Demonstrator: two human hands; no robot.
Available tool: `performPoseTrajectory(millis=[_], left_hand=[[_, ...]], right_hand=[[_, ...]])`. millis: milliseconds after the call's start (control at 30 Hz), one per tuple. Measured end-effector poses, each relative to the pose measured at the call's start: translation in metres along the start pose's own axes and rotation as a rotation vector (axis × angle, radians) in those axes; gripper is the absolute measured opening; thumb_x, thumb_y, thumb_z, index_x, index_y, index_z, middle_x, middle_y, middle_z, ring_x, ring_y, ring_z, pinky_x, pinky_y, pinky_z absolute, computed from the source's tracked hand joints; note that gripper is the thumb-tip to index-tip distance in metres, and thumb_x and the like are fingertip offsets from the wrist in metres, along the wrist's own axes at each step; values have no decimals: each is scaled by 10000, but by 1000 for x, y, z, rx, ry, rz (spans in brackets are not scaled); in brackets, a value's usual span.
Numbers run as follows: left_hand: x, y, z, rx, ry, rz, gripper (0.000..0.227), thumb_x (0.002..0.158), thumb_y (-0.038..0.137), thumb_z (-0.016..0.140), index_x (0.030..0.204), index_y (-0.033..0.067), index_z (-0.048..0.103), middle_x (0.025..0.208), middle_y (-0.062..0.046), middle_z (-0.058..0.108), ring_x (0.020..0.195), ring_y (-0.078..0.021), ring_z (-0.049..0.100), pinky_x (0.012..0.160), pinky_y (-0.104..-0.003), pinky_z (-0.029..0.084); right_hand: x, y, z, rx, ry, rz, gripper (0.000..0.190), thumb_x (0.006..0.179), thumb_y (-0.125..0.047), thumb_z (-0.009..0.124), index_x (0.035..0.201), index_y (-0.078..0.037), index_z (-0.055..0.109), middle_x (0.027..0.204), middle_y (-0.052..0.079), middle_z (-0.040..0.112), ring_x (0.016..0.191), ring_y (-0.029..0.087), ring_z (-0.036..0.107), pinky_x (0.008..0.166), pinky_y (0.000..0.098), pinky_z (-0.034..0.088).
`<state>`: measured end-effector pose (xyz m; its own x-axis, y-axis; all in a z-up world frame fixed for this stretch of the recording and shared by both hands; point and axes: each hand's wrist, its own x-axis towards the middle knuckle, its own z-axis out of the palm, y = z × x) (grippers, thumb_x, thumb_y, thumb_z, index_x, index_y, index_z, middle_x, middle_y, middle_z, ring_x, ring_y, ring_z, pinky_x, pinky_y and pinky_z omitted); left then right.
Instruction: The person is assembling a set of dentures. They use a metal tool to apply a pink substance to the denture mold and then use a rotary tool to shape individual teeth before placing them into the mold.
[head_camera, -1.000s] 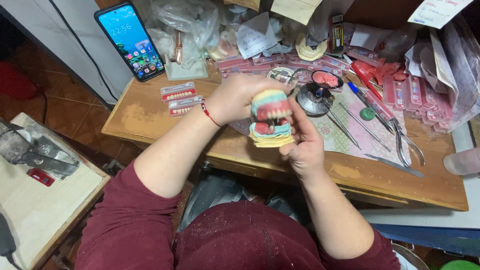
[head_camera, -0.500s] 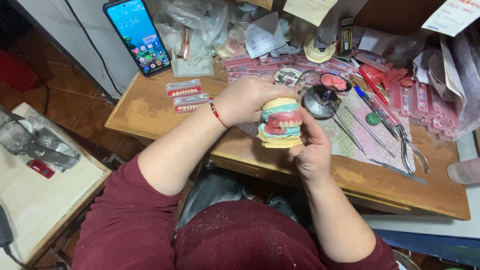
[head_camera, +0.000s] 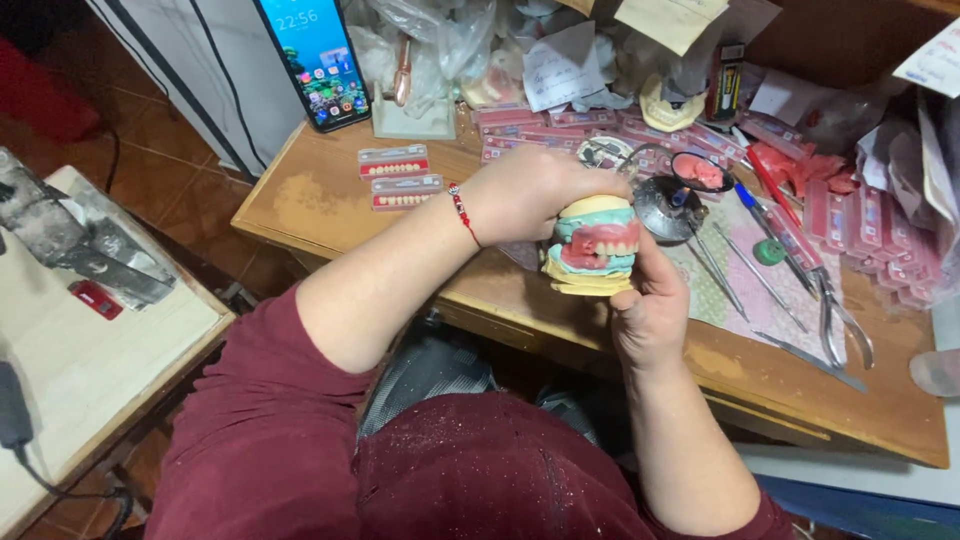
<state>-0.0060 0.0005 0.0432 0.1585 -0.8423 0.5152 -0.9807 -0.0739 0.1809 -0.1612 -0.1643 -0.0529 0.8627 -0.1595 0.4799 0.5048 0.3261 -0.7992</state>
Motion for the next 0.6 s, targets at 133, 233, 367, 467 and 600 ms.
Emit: performPoseTrajectory(millis=[133, 233, 367, 467, 600], left_hand=[[-6, -4, 6, -45, 77, -5, 511, 776, 157, 790, 1251, 265, 636, 950, -92, 731, 885, -344, 707, 740, -470, 560], [-6, -5, 10, -41, 48, -20, 458, 819, 182, 785, 1247, 269, 644, 957, -74, 739, 903, -335, 710, 746, -469, 560], [-11, -12, 17, -3, 102, -19, 457, 815, 209, 786, 1252, 255, 662, 953, -88, 735, 878, -338, 708, 729, -470, 560], [-15, -17, 21, -22, 155, -21, 430, 839, 210, 767, 1255, 241, 664, 1014, -75, 753, 905, -324, 720, 759, -451, 574], [-24, -25, 35, -199, 152, -115, 407, 875, 224, 765, 1268, 220, 656, 1094, -94, 756, 989, -312, 741, 816, -404, 594]], right_hand=[[-4, 3, -6, -34, 0, 15, 978, 860, -438, 864, 1577, 53, 415, 1523, 121, 564, 1400, 221, 563, 1223, 399, 430], [0, 6, -8, -36, -10, 4, 954, 880, -402, 868, 1586, 51, 413, 1540, 127, 551, 1418, 225, 545, 1242, 403, 409], [2, 4, -8, -57, -27, 9, 923, 905, -373, 852, 1595, 41, 400, 1568, 125, 531, 1441, 225, 524, 1251, 400, 390], [6, 3, -5, -76, -31, 18, 892, 929, -339, 836, 1598, 36, 380, 1577, 137, 518, 1452, 230, 515, 1252, 397, 381], [5, 4, -7, -95, -33, 82, 885, 938, -290, 815, 1619, 33, 352, 1535, 139, 545, 1402, 221, 547, 1215, 388, 412]])
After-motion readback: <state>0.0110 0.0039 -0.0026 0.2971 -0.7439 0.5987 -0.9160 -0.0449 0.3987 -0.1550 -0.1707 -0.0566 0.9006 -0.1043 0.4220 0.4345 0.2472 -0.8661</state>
